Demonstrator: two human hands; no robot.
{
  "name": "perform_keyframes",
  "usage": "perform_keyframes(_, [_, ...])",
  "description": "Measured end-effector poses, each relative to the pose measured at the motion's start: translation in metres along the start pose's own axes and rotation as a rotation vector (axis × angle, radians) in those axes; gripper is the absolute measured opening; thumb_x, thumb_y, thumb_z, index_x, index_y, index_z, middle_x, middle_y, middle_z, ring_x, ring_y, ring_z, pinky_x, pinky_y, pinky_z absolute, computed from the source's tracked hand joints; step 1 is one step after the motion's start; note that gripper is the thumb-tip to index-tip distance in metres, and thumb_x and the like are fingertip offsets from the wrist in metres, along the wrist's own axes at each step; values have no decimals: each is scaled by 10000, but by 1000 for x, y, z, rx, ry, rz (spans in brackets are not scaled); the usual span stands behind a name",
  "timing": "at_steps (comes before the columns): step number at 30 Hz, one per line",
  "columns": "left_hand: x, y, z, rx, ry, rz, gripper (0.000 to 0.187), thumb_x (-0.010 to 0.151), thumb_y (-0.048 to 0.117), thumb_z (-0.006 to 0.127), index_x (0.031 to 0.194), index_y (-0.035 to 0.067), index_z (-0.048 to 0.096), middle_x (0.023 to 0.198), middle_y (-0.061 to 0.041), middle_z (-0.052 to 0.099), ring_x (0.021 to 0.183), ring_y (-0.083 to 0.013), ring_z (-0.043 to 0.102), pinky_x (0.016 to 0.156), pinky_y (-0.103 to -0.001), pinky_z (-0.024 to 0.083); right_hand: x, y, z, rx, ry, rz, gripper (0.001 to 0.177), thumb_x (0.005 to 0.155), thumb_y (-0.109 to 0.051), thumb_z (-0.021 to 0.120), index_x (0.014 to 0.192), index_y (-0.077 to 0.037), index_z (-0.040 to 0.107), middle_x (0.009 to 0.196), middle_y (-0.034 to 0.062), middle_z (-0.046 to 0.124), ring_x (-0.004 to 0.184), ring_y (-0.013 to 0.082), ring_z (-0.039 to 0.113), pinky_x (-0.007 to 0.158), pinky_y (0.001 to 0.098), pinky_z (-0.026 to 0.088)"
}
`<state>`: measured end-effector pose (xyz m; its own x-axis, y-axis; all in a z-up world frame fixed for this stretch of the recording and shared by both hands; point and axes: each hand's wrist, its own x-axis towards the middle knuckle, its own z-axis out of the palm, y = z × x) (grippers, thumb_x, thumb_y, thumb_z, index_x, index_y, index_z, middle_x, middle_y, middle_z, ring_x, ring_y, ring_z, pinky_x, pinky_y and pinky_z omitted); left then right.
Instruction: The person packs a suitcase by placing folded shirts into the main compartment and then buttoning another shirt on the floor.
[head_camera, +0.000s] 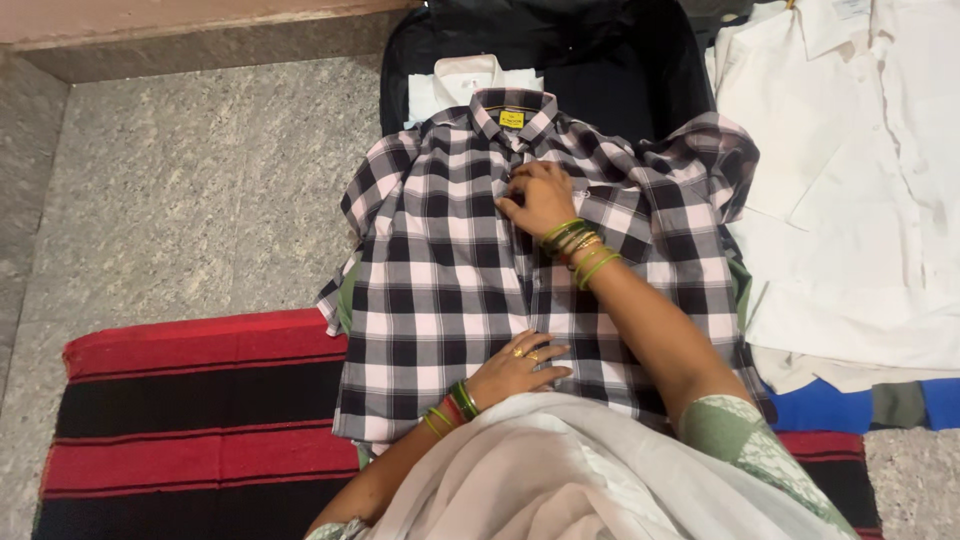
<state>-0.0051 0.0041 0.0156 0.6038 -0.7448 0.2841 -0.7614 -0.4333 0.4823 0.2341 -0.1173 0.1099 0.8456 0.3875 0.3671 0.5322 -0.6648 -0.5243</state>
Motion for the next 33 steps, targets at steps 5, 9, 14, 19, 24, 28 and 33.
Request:
perform_keyframes(5, [3, 7, -4, 152, 66, -2, 381, 950, 239, 666, 1319, 334, 674, 1523, -1, 541, 1461, -280, 450, 1262, -518, 337, 0, 20, 9, 199, 165, 120, 88, 853, -191, 773, 875, -107, 759, 1139, 33, 731, 1150, 247, 623, 1069, 418, 463])
perform_keyframes(9, [1, 10, -10, 101, 56, -27, 373, 952, 244, 660, 1323, 282, 662, 1501, -61, 529, 1438, -318, 447, 1221, -520, 378, -10, 15, -11, -16, 212, 27, 116, 856, -171, 787, 922, -81, 755, 1105, 67, 711, 1090, 318, 598, 918, 461, 459])
perform_keyframes(14, [-1, 4, -2, 8, 45, -25, 391, 966, 282, 637, 1354, 243, 611, 1528, -97, 487, 1425, -367, 417, 1176, -500, 417, -42, 1, -35, -18, 80, 85, 81, 888, -139, 722, 960, -114, 747, 1006, 72, 675, 901, 305, 664, 778, 428, 537])
perform_keyframes(19, [-10, -3, 16, 27, -71, -66, 518, 953, 154, 595, 1446, 315, 586, 1593, -86, 456, 1464, -371, 406, 1182, -445, 436, -78, -11, -47, -193, -332, -18, 140, 869, -198, 704, 1001, -182, 748, 996, 92, 693, 820, 319, 702, 675, 455, 563])
perform_keyframes(24, [-8, 0, 16, -93, -140, -113, 464, 940, 214, 634, 1401, 254, 590, 1573, -115, 440, 1451, -419, 376, 1147, -464, 425, -102, -29, -48, -379, -557, -14, 341, 888, -224, 634, 1224, -257, 682, 861, 123, 743, 805, 323, 730, 654, 480, 555])
perform_keyframes(28, [-6, 2, 13, -104, -172, -130, 438, 933, 242, 661, 1368, 217, 612, 1565, -121, 449, 1442, -425, 376, 1145, -475, 424, -108, -32, -44, -384, -588, -86, 339, 888, -174, 597, 1205, -263, 675, 771, 113, 728, 705, 323, 727, 583, 472, 552])
perform_keyframes(33, [-3, 1, 13, -61, -156, -101, 447, 925, 254, 662, 1367, 202, 627, 1544, -135, 467, 1418, -419, 397, 1148, -478, 417, -115, -31, -35, -403, -598, -139, 364, 846, -162, 613, 1197, -239, 673, 708, 114, 716, 637, 327, 711, 566, 468, 548])
